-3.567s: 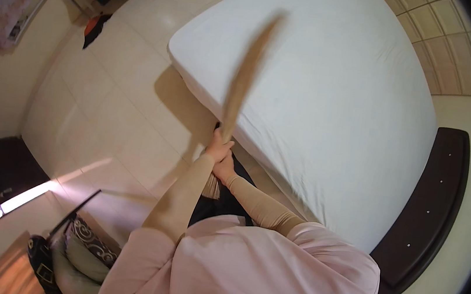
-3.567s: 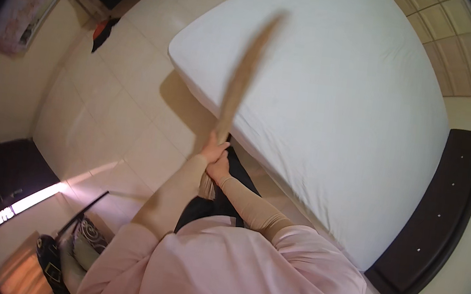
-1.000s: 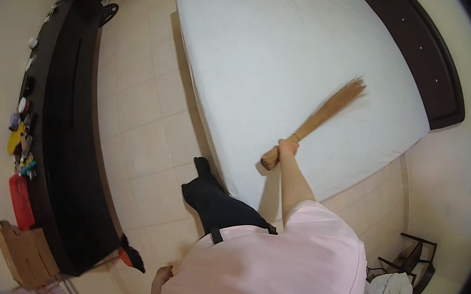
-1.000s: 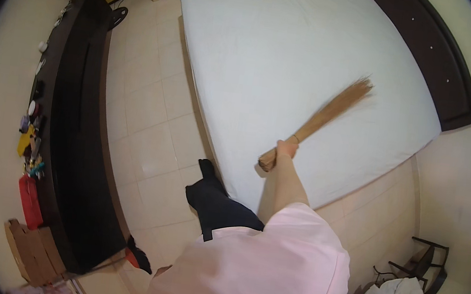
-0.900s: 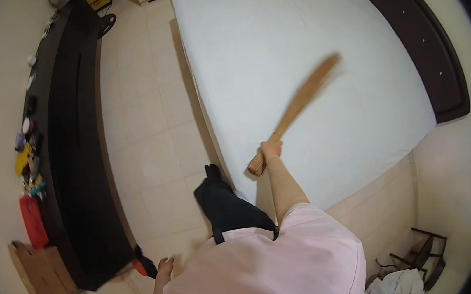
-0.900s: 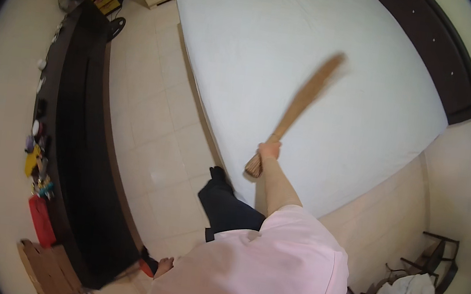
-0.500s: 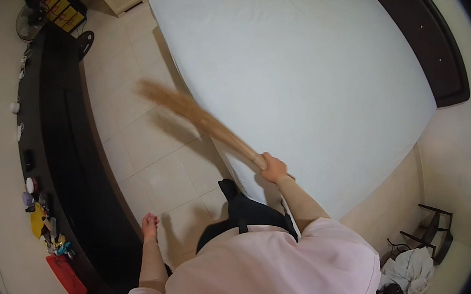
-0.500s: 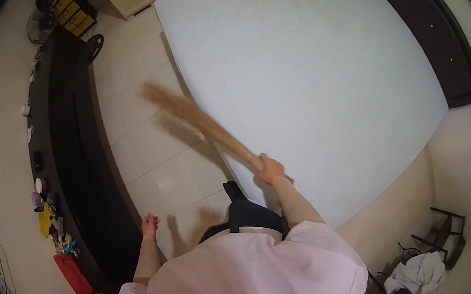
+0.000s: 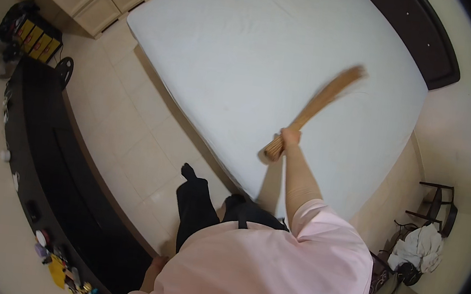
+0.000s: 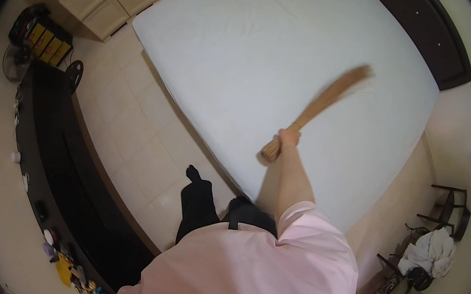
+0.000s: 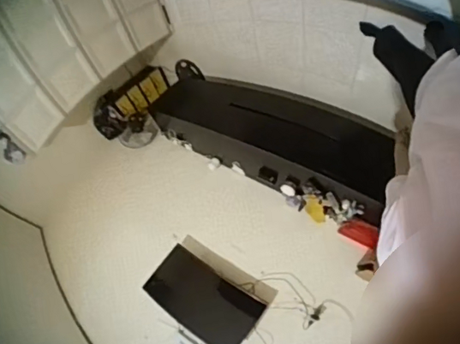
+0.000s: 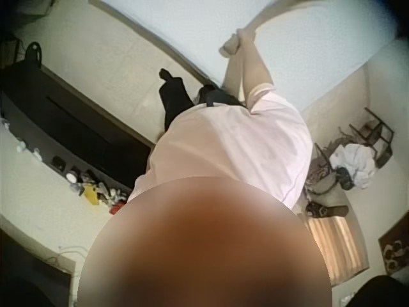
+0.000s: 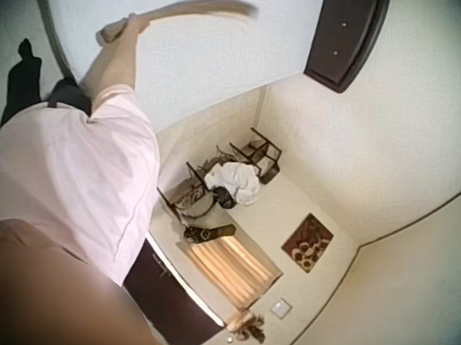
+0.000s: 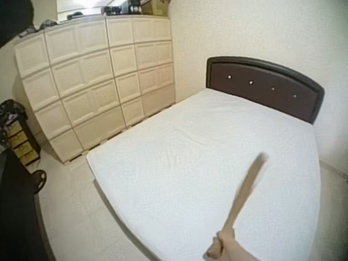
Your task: Tidying the bed by tucking in the sheets and using a broom to smooth the mattress surface.
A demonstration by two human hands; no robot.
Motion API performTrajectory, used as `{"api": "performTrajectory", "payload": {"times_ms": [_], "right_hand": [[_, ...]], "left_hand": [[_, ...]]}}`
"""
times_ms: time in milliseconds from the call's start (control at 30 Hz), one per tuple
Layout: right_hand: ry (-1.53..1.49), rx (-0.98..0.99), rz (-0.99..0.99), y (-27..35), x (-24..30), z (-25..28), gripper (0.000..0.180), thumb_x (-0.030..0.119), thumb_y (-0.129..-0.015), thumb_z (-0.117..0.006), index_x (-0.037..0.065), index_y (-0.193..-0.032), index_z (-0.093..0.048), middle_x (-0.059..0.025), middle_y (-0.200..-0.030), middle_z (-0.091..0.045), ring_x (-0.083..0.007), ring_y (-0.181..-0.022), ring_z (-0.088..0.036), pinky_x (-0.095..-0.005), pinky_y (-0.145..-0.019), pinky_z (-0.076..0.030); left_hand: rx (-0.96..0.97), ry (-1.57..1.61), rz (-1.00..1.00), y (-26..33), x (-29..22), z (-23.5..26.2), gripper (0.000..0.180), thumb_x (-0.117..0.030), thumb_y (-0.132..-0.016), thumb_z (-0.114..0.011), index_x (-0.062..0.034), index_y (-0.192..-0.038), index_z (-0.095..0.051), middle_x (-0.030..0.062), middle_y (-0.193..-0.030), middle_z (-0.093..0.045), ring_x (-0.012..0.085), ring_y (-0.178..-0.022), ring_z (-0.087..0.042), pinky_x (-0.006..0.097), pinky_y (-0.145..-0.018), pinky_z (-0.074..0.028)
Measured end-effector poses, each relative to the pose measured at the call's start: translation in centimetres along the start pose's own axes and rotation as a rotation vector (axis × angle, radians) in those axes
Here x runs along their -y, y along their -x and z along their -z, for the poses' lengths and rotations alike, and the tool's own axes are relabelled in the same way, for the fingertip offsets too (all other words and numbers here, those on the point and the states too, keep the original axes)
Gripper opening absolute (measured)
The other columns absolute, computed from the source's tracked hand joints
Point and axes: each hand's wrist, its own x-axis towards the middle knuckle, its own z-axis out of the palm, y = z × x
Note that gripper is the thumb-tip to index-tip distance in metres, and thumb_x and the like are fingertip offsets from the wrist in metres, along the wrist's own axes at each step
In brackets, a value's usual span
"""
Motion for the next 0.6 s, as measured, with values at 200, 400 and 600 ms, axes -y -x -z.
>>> {"api": "performTrajectory", "payload": {"times_ms": [200, 400, 600], "right_hand": [[0.589, 0.463, 0.381, 16.0, -0.6, -10.8, 0.061, 0.017, -0.067, -0.069, -0.001, -0.118, -0.040, -0.0291, -0.098, -0.063, -0.0441, -0.097, -0.062, -0.0470, -0.086, -0.050], [0.721, 0.608, 0.618, 20.9, 4.3, -12.1, 0.045, 0.016, -0.070, -0.064, 0.014, -0.113, -0.051, -0.0187, -0.097, -0.067, -0.0393, -0.093, -0.064, -0.0485, -0.078, -0.050], [0.479, 0.059, 0.403, 15.8, 6.3, -6.7, 0.042, 0.019, -0.072, -0.067, 0.014, -0.112, -0.055, -0.0149, -0.096, -0.068, -0.0361, -0.093, -0.064, -0.0449, -0.079, -0.050]], "left_hand": [[-0.419, -0.182, -0.421, -2.1, -19.8, 14.7, 0.044, -0.025, -0.090, -0.064, 0.0035, -0.122, -0.055, 0.0121, -0.092, -0.065, 0.0201, -0.084, -0.060, 0.032, -0.078, -0.049], [-0.376, -0.209, -0.642, -0.9, -39.5, 22.8, 0.054, -0.031, -0.090, -0.064, 0.0000, -0.131, -0.050, 0.0179, -0.106, -0.064, 0.0277, -0.100, -0.061, 0.036, -0.091, -0.048], [-0.205, -0.210, -0.623, -2.2, -51.4, 23.5, 0.055, -0.033, -0.088, -0.065, 0.0002, -0.130, -0.050, 0.0180, -0.110, -0.064, 0.0265, -0.102, -0.061, 0.036, -0.091, -0.048]]}}
